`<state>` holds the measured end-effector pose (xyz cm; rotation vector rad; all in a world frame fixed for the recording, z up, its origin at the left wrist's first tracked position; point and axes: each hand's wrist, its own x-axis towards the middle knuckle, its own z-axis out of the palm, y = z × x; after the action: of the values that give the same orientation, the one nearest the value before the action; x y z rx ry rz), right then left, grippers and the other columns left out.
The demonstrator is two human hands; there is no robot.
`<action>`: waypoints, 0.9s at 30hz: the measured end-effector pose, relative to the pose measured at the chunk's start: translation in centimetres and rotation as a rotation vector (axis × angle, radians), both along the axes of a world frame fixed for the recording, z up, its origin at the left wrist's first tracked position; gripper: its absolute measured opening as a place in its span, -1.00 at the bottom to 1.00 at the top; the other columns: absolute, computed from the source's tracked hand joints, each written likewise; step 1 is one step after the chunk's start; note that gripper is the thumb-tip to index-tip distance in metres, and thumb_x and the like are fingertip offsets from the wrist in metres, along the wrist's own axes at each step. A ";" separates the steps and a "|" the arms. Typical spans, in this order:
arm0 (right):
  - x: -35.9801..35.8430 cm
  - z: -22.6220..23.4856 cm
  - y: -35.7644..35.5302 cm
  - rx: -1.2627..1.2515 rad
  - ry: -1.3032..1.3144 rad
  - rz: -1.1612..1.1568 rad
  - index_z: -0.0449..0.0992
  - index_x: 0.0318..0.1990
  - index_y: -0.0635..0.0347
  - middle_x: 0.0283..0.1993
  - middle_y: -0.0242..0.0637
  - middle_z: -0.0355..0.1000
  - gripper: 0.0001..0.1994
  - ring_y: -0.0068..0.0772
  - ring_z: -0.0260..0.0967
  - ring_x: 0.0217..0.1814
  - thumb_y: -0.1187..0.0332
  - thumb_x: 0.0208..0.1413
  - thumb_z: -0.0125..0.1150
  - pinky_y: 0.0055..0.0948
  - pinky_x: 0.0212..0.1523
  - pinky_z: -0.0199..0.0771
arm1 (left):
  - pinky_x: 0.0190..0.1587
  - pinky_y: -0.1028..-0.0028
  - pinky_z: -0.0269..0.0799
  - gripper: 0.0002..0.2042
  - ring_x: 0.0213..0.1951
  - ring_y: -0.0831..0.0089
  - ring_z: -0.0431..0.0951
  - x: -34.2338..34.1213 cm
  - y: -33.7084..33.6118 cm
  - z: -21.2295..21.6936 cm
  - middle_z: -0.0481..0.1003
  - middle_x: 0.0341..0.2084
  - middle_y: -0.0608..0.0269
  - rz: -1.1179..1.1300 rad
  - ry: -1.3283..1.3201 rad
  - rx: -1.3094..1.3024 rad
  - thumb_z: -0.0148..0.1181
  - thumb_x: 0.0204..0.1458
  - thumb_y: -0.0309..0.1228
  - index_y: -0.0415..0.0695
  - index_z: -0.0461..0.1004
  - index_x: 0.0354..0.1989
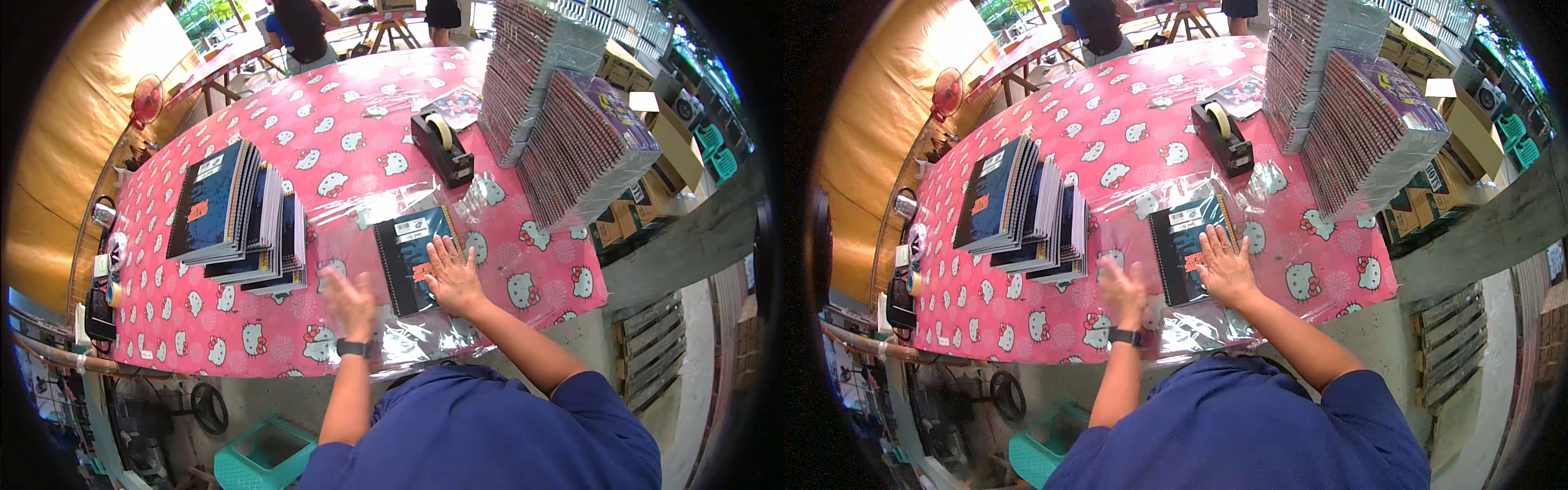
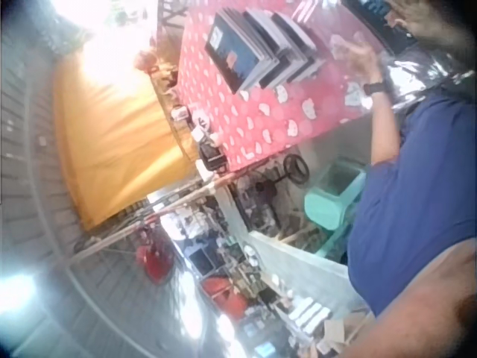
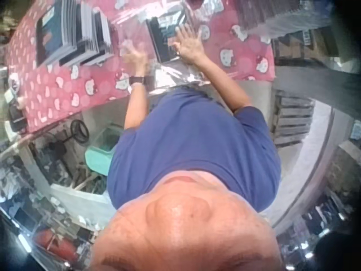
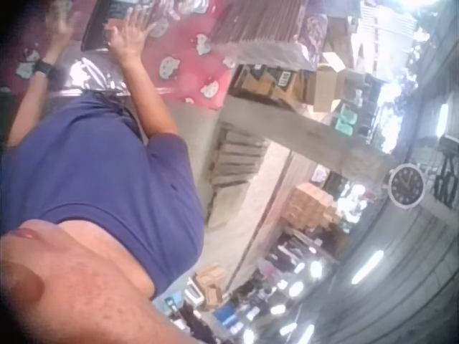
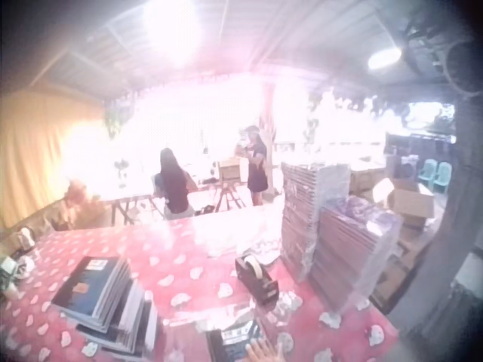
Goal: The person places notebooks into plastic bags, folds the bags, and seals them using a tape dispenser.
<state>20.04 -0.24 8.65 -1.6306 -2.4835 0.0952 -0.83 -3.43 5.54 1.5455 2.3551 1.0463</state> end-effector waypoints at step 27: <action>-1.9 5.9 5.2 -0.845 0.889 0.103 0.56 -0.49 0.34 -0.56 -0.39 0.43 -0.75 -0.68 0.28 -0.54 0.27 -0.11 0.35 -0.61 -0.52 0.30 | -0.40 0.65 0.32 -0.66 -0.44 0.65 0.41 4.8 0.2 6.9 0.44 -0.47 0.37 -0.386 -1.160 -0.087 0.37 -0.12 -0.38 -0.20 0.36 -0.25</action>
<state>18.14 4.93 14.57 -1.1932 -1.8417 1.6450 3.98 -3.25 12.47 0.8687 1.2319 1.2208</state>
